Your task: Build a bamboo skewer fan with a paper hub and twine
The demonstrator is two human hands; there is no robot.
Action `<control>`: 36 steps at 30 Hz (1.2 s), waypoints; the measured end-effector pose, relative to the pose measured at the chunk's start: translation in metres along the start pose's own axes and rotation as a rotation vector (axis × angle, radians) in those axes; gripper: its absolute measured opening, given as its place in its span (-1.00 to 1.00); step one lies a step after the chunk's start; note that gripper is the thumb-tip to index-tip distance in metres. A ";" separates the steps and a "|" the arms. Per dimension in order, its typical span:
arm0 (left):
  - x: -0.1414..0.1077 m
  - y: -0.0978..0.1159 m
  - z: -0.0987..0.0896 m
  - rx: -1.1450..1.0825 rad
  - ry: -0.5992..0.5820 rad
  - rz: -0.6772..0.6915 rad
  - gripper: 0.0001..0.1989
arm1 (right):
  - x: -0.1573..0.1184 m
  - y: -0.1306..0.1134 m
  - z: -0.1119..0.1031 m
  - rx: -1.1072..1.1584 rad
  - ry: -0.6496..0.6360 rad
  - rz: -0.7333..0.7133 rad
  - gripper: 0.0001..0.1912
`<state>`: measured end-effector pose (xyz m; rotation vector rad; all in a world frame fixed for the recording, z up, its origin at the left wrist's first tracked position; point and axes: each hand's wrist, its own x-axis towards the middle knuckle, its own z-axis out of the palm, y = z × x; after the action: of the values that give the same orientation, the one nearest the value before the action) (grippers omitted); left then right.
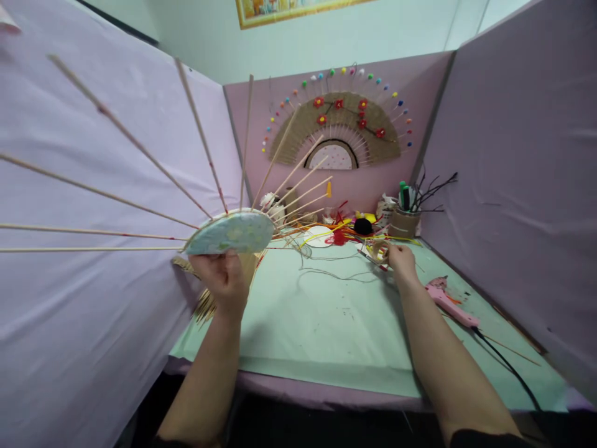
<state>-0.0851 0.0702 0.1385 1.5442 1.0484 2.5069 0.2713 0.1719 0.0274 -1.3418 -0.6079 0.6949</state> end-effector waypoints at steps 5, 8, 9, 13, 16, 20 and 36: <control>0.000 0.003 0.009 -0.187 -0.082 -0.273 -0.71 | -0.020 -0.009 0.008 -0.095 0.067 -0.167 -0.54; -0.002 0.009 0.015 -0.274 -0.145 -0.463 -0.69 | -0.039 -0.015 0.023 -0.004 -0.307 -0.194 -0.58; -0.003 0.010 0.016 -0.295 -0.162 -0.511 -0.68 | -0.047 -0.016 0.028 0.018 -0.428 -0.177 -0.64; -0.009 0.003 0.020 -0.397 -0.203 -0.621 -0.65 | -0.080 -0.017 0.039 0.159 -0.983 0.048 -0.51; -0.012 -0.008 0.020 -0.438 -0.236 -0.707 -0.66 | -0.100 -0.017 0.039 0.336 -1.363 0.254 -0.53; -0.015 -0.023 0.019 -0.464 -0.255 -0.780 -0.66 | -0.112 -0.015 0.038 0.477 -1.481 0.382 -0.53; -0.013 -0.035 0.017 -0.445 -0.227 -0.820 -0.66 | -0.116 -0.012 0.038 0.454 -1.588 0.401 -0.67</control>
<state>-0.0760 0.1014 0.1142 0.9613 0.7853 1.7823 0.1679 0.1089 0.0446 -0.2308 -1.2899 2.0988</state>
